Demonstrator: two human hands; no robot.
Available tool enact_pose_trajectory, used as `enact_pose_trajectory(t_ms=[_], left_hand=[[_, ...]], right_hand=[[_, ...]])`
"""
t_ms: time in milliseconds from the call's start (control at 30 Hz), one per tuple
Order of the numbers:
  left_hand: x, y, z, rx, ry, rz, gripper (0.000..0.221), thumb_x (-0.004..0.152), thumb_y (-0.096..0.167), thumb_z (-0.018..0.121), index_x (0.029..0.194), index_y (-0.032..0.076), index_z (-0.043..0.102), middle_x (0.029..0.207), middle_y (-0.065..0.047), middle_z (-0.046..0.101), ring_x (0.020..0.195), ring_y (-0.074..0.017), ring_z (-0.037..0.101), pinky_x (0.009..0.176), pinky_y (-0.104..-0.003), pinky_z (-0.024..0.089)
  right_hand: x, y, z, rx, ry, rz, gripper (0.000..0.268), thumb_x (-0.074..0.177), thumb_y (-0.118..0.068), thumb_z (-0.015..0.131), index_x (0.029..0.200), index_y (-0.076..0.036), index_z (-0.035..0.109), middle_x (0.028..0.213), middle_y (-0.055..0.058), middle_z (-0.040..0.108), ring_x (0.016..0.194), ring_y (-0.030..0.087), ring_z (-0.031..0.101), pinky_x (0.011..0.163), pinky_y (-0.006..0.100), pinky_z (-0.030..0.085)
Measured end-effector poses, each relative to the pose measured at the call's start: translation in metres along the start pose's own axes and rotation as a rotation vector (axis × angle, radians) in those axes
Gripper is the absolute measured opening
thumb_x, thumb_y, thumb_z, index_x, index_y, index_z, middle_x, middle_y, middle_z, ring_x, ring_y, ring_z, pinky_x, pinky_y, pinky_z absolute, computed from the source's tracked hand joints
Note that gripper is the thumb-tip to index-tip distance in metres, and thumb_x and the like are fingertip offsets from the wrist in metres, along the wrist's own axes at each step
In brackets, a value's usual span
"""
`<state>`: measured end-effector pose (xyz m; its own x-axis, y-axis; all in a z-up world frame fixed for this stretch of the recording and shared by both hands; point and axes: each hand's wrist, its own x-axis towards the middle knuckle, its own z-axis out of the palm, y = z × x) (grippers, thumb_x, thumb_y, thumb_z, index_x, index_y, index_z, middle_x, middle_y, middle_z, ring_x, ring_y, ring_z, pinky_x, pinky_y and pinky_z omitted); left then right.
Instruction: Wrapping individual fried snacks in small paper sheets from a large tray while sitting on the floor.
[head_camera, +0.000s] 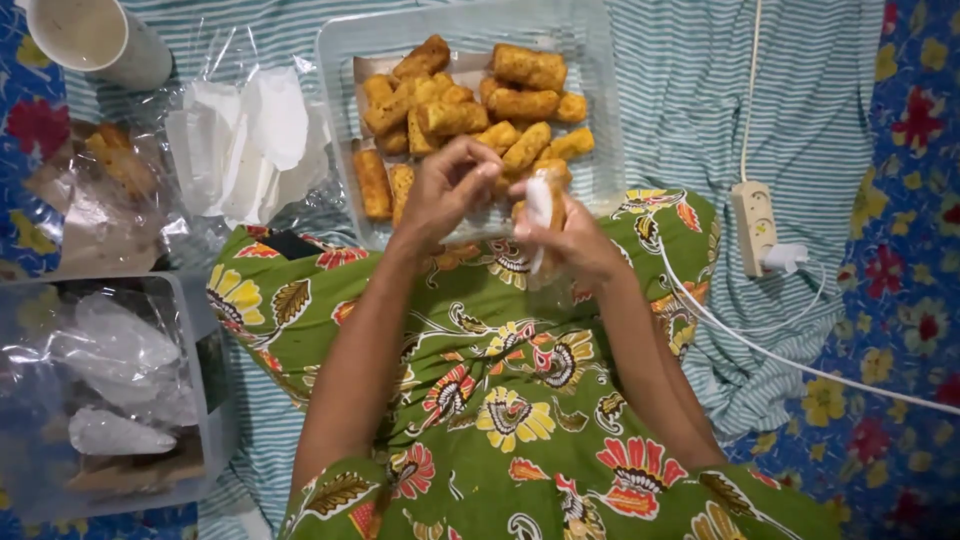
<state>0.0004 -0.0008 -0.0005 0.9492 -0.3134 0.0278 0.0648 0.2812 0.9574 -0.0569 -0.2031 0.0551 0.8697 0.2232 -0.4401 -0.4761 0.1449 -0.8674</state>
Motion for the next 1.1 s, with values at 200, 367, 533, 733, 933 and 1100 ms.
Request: enact_pose_trajectory(t_ms=[200,367,533,733,933,1100], left_hand=[[-0.003,0.005,0.009,0.067,-0.073,0.017,0.023,0.091,0.015,0.083,0.112,0.010,0.075,0.086,-0.007,0.073,0.073,-0.0107,0.066,0.065,-0.024,0.054],[-0.010,0.014,0.018,0.119,-0.140,0.001,0.032,0.084,0.021,0.088,0.111,0.011,0.074,0.084,-0.004,0.073,0.073,-0.0115,0.067,0.064,-0.023,0.052],[-0.015,0.012,0.023,0.103,-0.121,-0.063,0.021,0.082,0.019,0.089,0.097,0.013,0.076,0.077,0.000,0.072,0.071,-0.0094,0.068,0.061,-0.021,0.053],[-0.012,0.001,0.019,0.158,0.007,0.129,0.006,0.087,0.015,0.083,0.091,0.016,0.078,0.069,0.001,0.071,0.061,-0.0057,0.060,0.054,-0.018,0.048],[-0.016,0.019,0.029,0.277,0.006,0.555,0.008,0.093,0.021,0.072,0.095,0.015,0.078,0.124,-0.008,0.063,0.101,-0.0224,0.063,0.081,-0.031,0.057],[-0.019,0.016,0.039,0.324,-0.018,0.679,0.021,0.097,0.019,0.063,0.113,0.015,0.077,0.148,-0.018,0.045,0.126,-0.0362,0.055,0.100,-0.043,0.054]], right_hand=[[0.038,0.005,-0.028,0.348,0.205,-0.144,0.063,0.095,-0.050,0.065,0.141,-0.010,0.047,0.102,0.005,0.064,0.084,0.016,0.068,0.078,0.034,0.064],[0.038,-0.003,-0.037,0.590,0.205,-0.209,0.056,0.097,-0.053,0.058,0.134,-0.012,0.051,0.105,0.008,0.062,0.091,0.022,0.067,0.086,0.038,0.063],[0.028,-0.005,-0.036,0.662,0.233,-0.244,0.050,0.098,-0.049,0.058,0.131,-0.012,0.054,0.109,0.008,0.062,0.095,0.024,0.066,0.091,0.041,0.062],[0.020,-0.011,-0.034,0.726,0.287,-0.366,0.048,0.095,-0.045,0.060,0.128,-0.011,0.052,0.107,0.008,0.062,0.097,0.023,0.066,0.096,0.042,0.059],[0.014,-0.011,-0.036,0.818,0.324,-0.488,0.051,0.092,-0.042,0.064,0.130,-0.012,0.049,0.112,0.007,0.060,0.103,0.023,0.063,0.100,0.043,0.056],[0.008,-0.016,-0.018,0.768,0.333,-0.601,0.049,0.094,-0.033,0.062,0.134,-0.012,0.045,0.112,0.005,0.056,0.102,0.020,0.061,0.102,0.040,0.053]])
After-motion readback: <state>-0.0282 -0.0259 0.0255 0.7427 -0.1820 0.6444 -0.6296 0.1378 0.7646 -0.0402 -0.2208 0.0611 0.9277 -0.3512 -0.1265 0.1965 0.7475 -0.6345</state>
